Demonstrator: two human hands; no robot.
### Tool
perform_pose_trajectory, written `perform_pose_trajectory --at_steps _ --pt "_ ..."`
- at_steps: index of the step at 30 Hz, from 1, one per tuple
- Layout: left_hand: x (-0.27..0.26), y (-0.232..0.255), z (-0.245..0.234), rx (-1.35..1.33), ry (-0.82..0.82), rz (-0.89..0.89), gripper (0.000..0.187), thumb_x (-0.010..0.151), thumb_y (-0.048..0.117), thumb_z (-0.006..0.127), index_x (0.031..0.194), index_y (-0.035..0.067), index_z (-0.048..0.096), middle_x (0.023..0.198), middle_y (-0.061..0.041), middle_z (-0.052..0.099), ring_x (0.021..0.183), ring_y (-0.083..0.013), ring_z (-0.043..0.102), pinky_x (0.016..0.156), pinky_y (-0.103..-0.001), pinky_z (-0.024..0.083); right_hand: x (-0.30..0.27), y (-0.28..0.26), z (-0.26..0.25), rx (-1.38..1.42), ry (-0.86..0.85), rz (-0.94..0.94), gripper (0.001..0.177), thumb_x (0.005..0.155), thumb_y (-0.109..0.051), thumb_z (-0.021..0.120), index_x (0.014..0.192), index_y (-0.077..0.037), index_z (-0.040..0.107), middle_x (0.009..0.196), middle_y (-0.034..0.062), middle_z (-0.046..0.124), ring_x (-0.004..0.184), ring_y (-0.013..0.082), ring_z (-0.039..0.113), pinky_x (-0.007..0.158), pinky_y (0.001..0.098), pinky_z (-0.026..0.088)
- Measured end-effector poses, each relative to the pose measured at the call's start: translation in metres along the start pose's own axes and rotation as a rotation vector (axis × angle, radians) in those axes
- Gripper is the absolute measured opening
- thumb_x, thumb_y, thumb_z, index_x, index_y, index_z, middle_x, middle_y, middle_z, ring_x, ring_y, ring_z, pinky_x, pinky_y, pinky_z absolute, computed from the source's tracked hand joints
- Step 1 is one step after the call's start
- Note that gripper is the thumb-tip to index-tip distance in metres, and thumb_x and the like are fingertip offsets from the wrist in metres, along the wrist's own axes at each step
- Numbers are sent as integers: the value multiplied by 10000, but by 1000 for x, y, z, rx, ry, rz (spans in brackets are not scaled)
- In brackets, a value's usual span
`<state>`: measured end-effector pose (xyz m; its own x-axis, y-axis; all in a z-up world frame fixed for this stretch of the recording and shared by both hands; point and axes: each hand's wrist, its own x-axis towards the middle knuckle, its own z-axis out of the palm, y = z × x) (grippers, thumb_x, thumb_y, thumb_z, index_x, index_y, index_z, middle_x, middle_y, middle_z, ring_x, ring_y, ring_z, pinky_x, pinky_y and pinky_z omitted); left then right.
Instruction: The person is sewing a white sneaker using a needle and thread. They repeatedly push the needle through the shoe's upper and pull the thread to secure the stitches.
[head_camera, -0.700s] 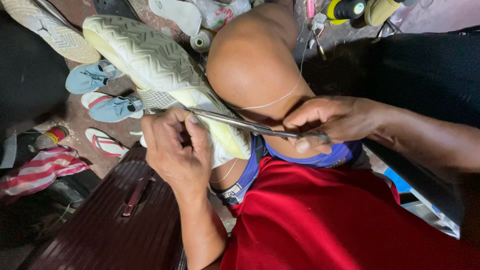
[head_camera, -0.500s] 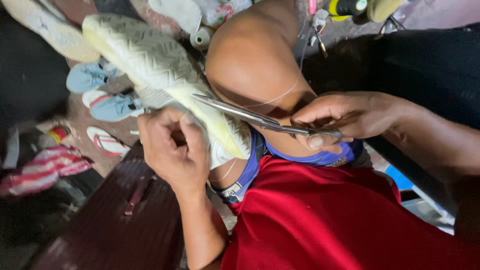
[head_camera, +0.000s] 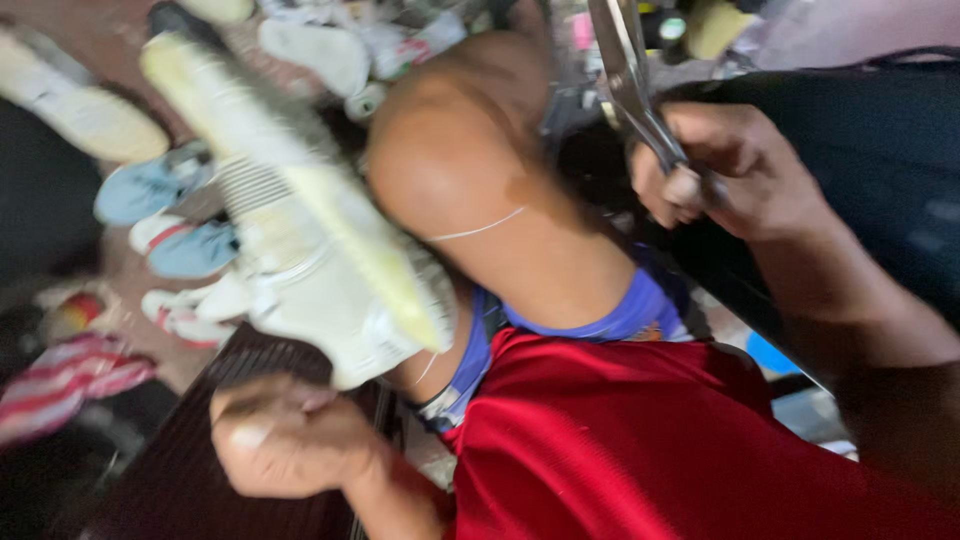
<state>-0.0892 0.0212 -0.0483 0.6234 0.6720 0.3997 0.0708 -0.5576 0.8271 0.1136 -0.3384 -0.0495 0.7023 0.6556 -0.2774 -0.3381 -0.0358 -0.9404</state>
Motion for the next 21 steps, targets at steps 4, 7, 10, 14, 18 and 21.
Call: perform_pose_trajectory --at_steps 4,7,10,14,18,21 --pt "-4 -18 -43 212 -445 -95 460 1191 266 442 1045 -166 504 1086 -266 600 926 -314 682 816 -336 581 -20 51 -19 -94 227 158 179 995 -239 659 990 -61 644 732 -10 627 615 61 539 554 227 396" --pt "-21 -32 -45 -54 -390 -300 511 1108 327 466 1220 -155 590 1126 -258 617 988 -286 649 889 -345 532 -32 94 -18 -62 280 230 184 1019 -234 661 923 -84 614 723 -25 590 615 53 501 549 234 368" --pt "-9 -29 -42 -211 -558 -327 562 1183 331 359 1366 -178 512 1262 -298 604 1198 -316 696 1048 -381 587 -46 129 -15 -87 362 326 220 1010 -264 674 892 -91 608 679 -28 568 578 55 467 525 242 341" --pt "20 0 -22 -299 -625 -381 562 1127 322 444 1395 -166 520 1320 -303 608 1220 -285 671 1101 -377 545 -47 173 -13 -140 472 572 339 992 -392 662 811 -107 622 621 -32 550 503 63 427 462 255 313" --pt "33 24 3 -232 -619 -409 492 1095 250 602 1346 -173 585 1262 -281 656 1167 -255 669 1089 -353 527 0 212 -25 -198 509 732 398 933 -474 701 787 -105 662 584 -6 545 445 101 452 414 284 333" --pt "44 32 15 -188 -627 -415 373 1063 128 685 1301 -154 627 1246 -216 684 1163 -218 656 1093 -320 506 37 226 -37 -348 575 561 339 947 -455 735 951 -118 773 626 -11 626 504 78 503 463 278 402"
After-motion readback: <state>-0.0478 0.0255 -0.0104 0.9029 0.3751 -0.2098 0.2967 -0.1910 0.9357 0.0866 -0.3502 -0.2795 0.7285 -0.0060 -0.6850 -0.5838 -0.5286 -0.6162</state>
